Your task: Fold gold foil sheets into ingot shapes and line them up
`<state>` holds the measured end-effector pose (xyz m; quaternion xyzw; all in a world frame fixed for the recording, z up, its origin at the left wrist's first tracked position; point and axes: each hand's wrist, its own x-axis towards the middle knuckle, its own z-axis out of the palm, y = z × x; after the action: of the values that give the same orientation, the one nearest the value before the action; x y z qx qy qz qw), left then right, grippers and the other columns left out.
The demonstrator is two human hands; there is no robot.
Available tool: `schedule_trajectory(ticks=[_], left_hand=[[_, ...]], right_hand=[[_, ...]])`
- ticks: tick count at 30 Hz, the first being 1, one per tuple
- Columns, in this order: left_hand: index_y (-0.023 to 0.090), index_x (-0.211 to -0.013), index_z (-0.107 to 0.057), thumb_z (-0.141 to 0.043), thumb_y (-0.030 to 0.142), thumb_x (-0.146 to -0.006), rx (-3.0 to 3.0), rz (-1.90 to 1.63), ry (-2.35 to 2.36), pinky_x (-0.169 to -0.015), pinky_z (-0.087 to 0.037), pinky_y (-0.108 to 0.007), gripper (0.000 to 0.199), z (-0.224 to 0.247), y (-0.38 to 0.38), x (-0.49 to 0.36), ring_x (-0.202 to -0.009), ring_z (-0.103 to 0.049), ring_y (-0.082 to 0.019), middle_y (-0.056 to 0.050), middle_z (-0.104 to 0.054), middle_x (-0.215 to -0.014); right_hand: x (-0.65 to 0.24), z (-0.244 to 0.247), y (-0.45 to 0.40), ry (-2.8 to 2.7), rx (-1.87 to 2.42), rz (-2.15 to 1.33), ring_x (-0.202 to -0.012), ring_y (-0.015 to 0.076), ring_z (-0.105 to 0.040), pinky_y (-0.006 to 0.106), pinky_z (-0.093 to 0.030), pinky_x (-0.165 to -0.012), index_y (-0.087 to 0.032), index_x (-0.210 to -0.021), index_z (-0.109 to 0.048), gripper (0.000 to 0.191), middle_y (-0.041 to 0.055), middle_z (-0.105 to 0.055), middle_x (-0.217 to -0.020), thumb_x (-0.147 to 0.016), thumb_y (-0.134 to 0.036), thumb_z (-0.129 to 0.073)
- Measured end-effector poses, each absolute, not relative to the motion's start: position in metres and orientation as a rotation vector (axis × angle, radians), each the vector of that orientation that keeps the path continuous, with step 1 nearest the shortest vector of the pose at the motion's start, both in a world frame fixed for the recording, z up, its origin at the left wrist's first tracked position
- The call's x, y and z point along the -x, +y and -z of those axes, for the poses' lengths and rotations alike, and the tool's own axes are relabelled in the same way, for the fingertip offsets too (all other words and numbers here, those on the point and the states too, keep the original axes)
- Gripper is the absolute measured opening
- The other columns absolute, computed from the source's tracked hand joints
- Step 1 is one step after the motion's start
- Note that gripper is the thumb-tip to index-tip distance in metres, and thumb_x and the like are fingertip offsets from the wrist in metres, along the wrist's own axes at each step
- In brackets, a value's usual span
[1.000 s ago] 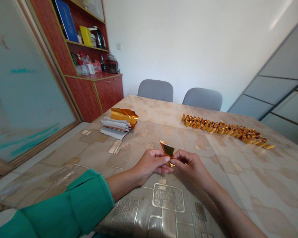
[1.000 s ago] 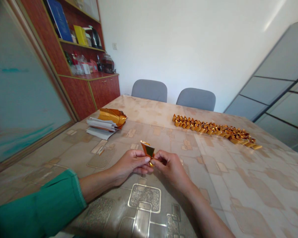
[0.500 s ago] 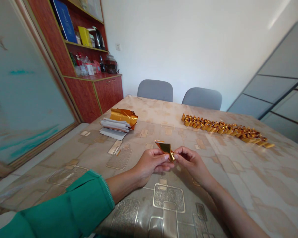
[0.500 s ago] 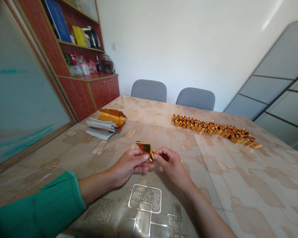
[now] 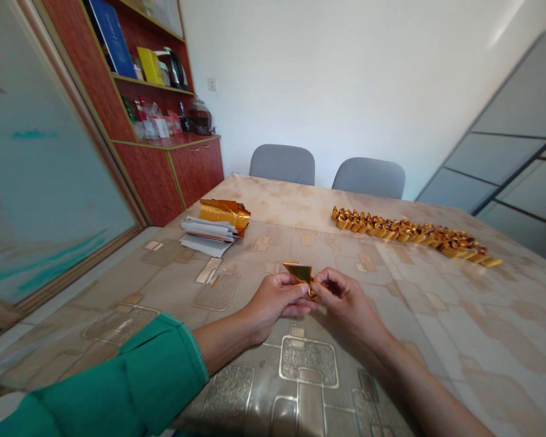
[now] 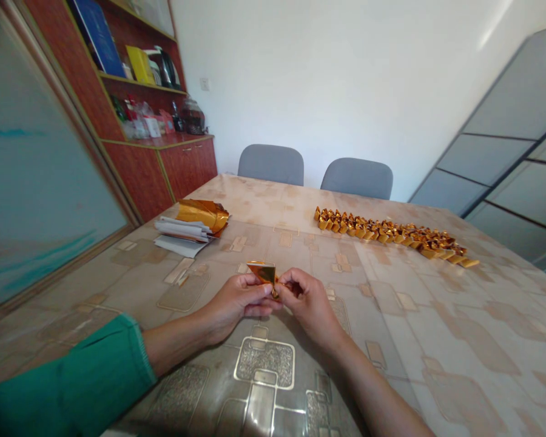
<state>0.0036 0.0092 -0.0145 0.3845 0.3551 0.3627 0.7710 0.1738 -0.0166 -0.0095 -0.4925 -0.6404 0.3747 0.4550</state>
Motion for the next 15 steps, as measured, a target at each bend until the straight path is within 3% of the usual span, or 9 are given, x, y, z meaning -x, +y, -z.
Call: schedule_trajectory(ticks=[4, 9, 15], left_hand=[[0.011, -0.091, -0.073, -0.086, 0.032, -0.067, -0.794, -0.907, 0.71, -0.079, -0.054, -0.027, 0.035, 0.0128, 0.0113, -0.0027, -0.082, -0.069, -0.015, -0.009, -0.074, -0.093], [0.011, -0.081, -0.074, -0.089, 0.033, -0.062, -0.841, -0.966, 0.683, -0.076, -0.051, -0.025, 0.033, 0.0146, 0.0106, -0.0033, -0.076, -0.064, -0.012, -0.006, -0.073, -0.084], [0.012, -0.084, -0.076, -0.086, 0.033, -0.065, -0.902, -0.965, 0.67, -0.076, -0.049, -0.026, 0.031, 0.0171, 0.0091, -0.0049, -0.076, -0.062, -0.014, -0.007, -0.073, -0.086]], right_hand=[[-0.1769, 0.0041, -0.0173, -1.572, 1.11, -0.974, -0.073, 0.0169, -0.055, 0.03, -0.044, -0.065, -0.024, -0.091, -0.061, 0.027, 0.0011, -0.061, -0.082, -0.083, -0.048, -0.068], [-0.1802, 0.0026, -0.017, -1.575, 1.091, -0.957, -0.076, 0.0181, -0.057, 0.032, -0.044, -0.069, -0.023, -0.084, -0.063, 0.022, 0.002, -0.064, -0.081, -0.085, -0.044, -0.068], [-0.181, 0.0048, -0.0152, -1.545, 1.09, -0.956, -0.065, 0.0149, -0.051, 0.028, -0.041, -0.06, -0.023, -0.079, -0.058, 0.025, -0.0013, -0.056, -0.071, -0.085, -0.045, -0.067]])
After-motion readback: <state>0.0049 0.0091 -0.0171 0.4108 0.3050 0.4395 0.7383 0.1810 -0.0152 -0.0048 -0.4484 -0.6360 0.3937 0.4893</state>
